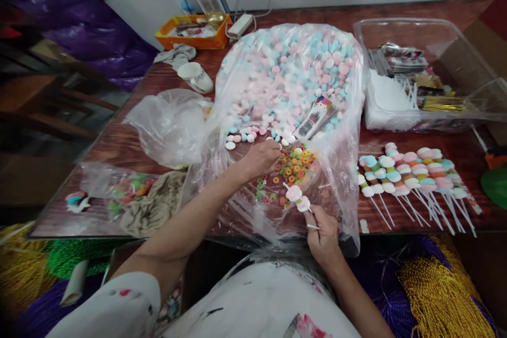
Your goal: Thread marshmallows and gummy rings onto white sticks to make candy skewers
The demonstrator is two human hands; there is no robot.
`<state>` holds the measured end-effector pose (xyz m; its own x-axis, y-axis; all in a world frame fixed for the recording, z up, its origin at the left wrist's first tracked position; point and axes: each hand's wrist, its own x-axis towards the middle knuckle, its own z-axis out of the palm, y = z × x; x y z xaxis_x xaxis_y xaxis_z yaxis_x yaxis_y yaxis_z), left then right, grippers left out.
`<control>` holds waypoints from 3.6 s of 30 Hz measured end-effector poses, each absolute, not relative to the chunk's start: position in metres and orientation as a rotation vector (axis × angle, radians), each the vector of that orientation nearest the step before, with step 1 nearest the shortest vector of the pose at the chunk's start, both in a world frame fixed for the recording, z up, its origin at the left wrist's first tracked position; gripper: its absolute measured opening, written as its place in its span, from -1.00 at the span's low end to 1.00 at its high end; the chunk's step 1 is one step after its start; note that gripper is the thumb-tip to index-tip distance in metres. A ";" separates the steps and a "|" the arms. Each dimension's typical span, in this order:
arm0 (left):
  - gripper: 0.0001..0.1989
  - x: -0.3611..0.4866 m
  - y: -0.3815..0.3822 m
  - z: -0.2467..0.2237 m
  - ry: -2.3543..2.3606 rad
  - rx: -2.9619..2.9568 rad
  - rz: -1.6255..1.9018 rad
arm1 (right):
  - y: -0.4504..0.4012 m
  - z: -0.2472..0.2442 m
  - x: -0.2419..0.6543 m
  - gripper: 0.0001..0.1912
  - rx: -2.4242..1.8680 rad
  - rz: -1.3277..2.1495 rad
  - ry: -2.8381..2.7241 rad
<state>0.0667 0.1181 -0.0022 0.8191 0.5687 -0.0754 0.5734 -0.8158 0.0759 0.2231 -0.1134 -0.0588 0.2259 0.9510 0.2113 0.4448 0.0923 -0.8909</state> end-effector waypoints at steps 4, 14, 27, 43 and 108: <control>-0.79 0.060 0.124 -0.007 0.853 2.857 0.104 | -0.113 -0.058 0.223 -0.83 -1.504 0.652 -1.369; -0.72 0.054 0.144 -0.015 0.757 2.624 0.206 | -0.113 -0.057 0.223 -0.83 -1.504 0.633 -1.375; -0.78 0.031 0.129 -0.025 0.623 2.787 0.368 | -0.114 -0.061 0.223 -0.85 -1.483 0.653 -1.376; -0.86 0.023 -0.003 -0.003 0.980 1.473 1.245 | -0.113 -0.025 0.211 -0.82 -1.460 0.702 -1.608; -0.80 -0.029 0.114 0.008 1.485 2.013 0.730 | -0.113 -0.064 0.197 -0.83 -1.410 0.586 -1.429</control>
